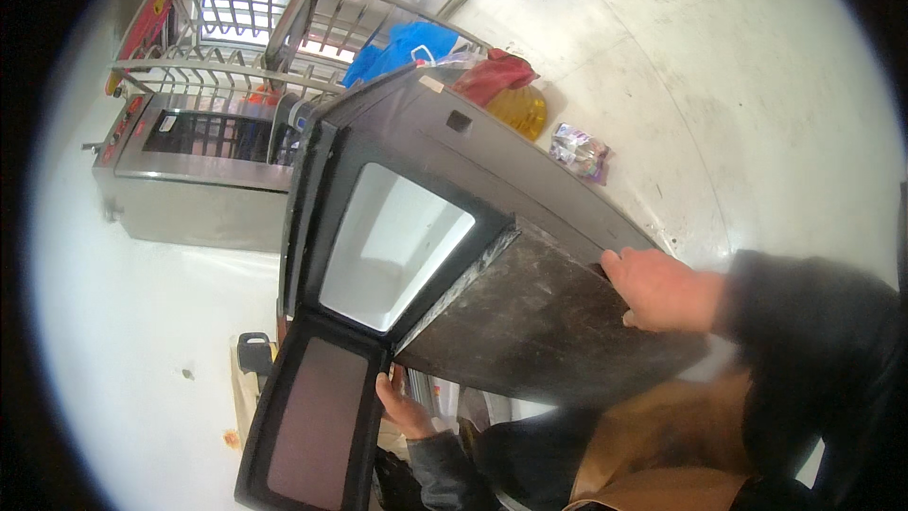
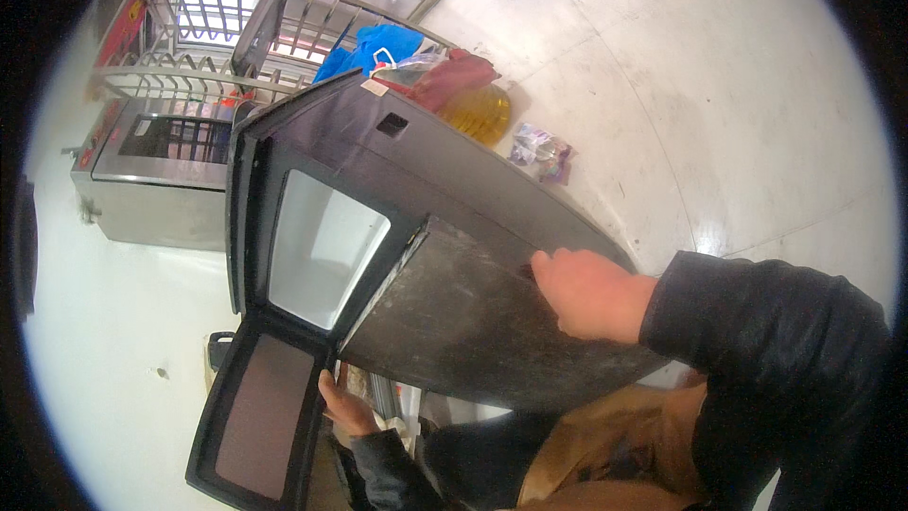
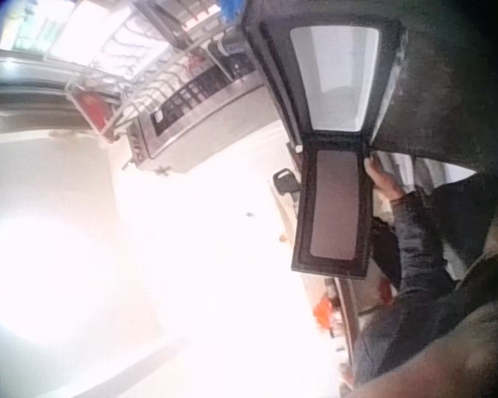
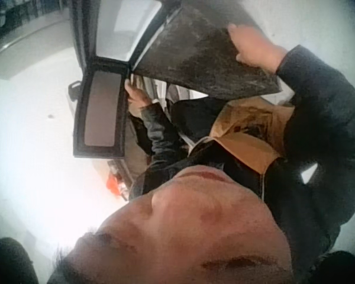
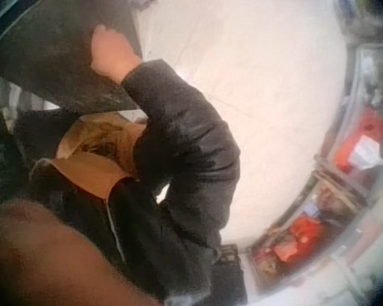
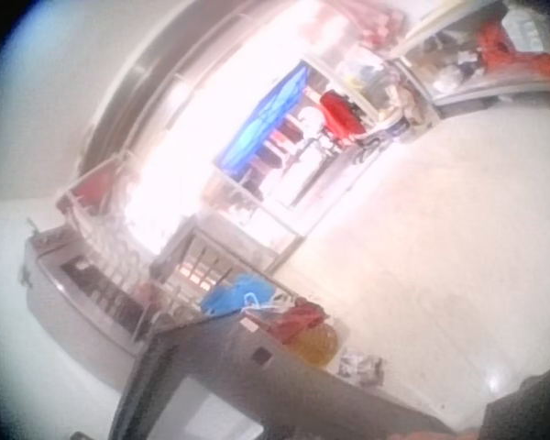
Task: The person removes the front door panel from a small black appliance, then detaches the main body frame and sets it aside. They use a screwdriver to loosen fasteners on the door and handle the components by hand.
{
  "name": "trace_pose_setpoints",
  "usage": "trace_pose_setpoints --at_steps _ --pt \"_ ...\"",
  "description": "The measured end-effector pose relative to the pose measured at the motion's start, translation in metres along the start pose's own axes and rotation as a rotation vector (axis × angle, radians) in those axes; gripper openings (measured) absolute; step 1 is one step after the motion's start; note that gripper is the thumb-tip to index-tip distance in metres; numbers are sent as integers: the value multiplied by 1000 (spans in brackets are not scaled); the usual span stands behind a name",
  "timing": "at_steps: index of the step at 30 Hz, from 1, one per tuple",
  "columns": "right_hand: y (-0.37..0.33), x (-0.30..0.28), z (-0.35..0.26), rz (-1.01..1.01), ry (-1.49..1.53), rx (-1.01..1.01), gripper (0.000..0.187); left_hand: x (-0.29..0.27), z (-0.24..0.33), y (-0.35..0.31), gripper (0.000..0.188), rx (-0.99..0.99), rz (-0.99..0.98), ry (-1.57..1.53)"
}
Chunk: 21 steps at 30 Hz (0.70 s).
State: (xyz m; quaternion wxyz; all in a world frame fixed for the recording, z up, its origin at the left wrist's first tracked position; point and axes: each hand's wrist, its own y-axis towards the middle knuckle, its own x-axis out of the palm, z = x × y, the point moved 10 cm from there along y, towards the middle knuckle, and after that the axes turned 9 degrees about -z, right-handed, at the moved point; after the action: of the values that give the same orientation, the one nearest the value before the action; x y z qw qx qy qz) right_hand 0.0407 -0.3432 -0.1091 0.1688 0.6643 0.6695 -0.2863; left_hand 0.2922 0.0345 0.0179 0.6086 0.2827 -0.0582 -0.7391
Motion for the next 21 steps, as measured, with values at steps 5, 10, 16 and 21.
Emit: trace_pose_setpoints --at_steps 5,10,16,21 --pt "0 0 -1 -10 -9 -21 54 -8 -24 2 54 -97 -35 -37" --pt "0 5 3 -41 -39 -10 58 -8 -22 3 47 -28 6 -52" --pt "3 8 7 -52 -83 67 58 9 9 -5 38 102 31 -103" --pt "3 12 14 -32 -96 127 61 12 10 -8 34 -30 99 -84"
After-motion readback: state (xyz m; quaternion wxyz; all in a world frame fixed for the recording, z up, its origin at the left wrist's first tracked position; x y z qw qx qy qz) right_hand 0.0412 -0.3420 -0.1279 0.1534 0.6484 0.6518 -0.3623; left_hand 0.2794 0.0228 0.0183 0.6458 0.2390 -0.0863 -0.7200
